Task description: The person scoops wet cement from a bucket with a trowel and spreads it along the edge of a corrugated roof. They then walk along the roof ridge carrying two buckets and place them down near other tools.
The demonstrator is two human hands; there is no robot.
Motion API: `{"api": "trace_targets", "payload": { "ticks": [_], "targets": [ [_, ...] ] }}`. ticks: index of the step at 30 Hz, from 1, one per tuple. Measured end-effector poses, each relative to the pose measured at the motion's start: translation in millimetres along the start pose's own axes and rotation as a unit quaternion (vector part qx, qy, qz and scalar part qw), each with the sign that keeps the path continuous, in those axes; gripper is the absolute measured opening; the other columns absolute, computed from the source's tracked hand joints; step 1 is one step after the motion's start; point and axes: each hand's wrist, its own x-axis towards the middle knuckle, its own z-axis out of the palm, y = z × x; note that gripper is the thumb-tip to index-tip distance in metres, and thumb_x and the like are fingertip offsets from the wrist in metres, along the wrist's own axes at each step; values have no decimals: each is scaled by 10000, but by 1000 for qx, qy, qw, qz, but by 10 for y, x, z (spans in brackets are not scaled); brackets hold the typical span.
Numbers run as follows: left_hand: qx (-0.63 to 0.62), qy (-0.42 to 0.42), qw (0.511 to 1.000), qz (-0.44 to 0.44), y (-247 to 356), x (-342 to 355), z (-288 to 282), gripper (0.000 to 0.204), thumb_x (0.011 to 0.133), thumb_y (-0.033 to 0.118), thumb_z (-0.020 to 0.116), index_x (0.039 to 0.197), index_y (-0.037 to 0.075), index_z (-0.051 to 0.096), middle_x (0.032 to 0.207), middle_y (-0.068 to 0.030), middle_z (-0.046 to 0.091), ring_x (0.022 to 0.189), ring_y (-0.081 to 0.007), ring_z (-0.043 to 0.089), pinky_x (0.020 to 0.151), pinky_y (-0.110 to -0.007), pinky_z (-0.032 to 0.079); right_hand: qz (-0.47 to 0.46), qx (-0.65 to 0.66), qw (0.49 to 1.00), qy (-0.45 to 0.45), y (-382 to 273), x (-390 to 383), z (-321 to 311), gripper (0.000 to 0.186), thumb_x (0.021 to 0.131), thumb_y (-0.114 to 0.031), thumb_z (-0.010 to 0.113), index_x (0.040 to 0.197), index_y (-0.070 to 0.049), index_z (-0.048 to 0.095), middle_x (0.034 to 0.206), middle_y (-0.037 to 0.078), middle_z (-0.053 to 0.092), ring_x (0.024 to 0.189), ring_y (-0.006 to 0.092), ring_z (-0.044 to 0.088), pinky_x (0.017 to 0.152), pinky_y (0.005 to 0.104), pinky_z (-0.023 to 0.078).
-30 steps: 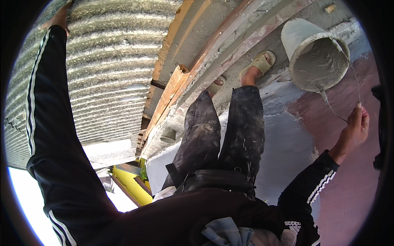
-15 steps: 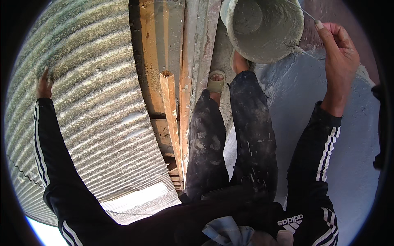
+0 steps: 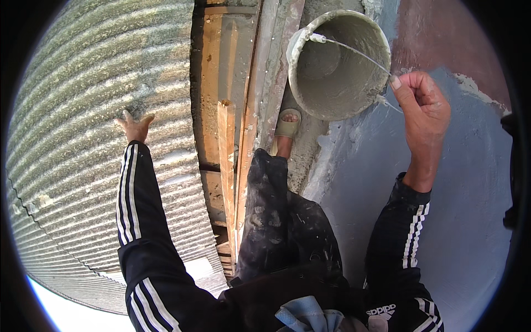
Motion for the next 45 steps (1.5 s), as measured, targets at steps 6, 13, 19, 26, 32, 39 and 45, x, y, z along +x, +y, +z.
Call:
{"api": "trace_targets", "payload": {
  "ticks": [6,13,19,26,32,39,45],
  "targets": [
    [-129,-102,986,-16,66,-86,-392,1206,802,497,892,1689,35,218,1723,-359,2,1640,-401,35,1307,-405,201,35,38,999,-6,-80,-500,100,101,980,-66,742,904,-25,691,775,-69,574,711,15,466,630,188,385],
    [-235,-112,959,115,299,-1891,42,988,911,377,823,1681,71,286,1723,-271,262,1600,-355,283,1274,-360,280,0,14,999,42,-603,-1213,-242,93,971,-63,752,907,-16,702,770,-61,592,709,19,482,629,193,401],
    [-199,-252,940,112,-640,-4660,1272,960,918,463,787,1667,90,316,1701,-287,289,1557,-402,351,1272,-398,320,-159,-42,976,144,-1482,-2405,-756,113,951,-107,793,936,-7,741,777,-47,624,715,23,502,636,191,410],
    [-164,-494,836,173,-3397,-7173,2744,582,1069,386,533,1500,-5,519,1376,-259,672,1274,-297,650,1125,-407,465,-235,-87,931,266,-2402,-4387,-1323,219,918,-219,842,927,-12,769,772,-43,638,717,38,523,634,206,424],
    [-476,-302,821,-87,-4284,-8101,2440,640,991,258,745,1464,-120,537,1272,-201,726,1119,-259,691,973,-347,518,-281,-104,896,327,-3019,-5366,-1587,274,897,-294,861,942,-32,796,797,-24,671,744,58,566,696,207,442],
    [-481,-269,825,-121,-4122,-7958,788,650,973,253,750,1524,-18,535,1380,-171,657,1121,-231,679,857,-372,563,-259,-33,946,191,-3045,-5849,-1487,195,901,-216,860,906,-41,776,789,-37,629,758,53,532,703,202,400],
    [-495,-140,853,-90,-4029,-7579,183,702,996,268,707,1585,-18,455,1512,-282,576,1338,-315,627,1044,-378,538,-187,-54,978,69,-2767,-5914,-1372,175,919,-154,832,849,-54,707,763,-69,571,728,42,471,674,213,360]
  ]
}}
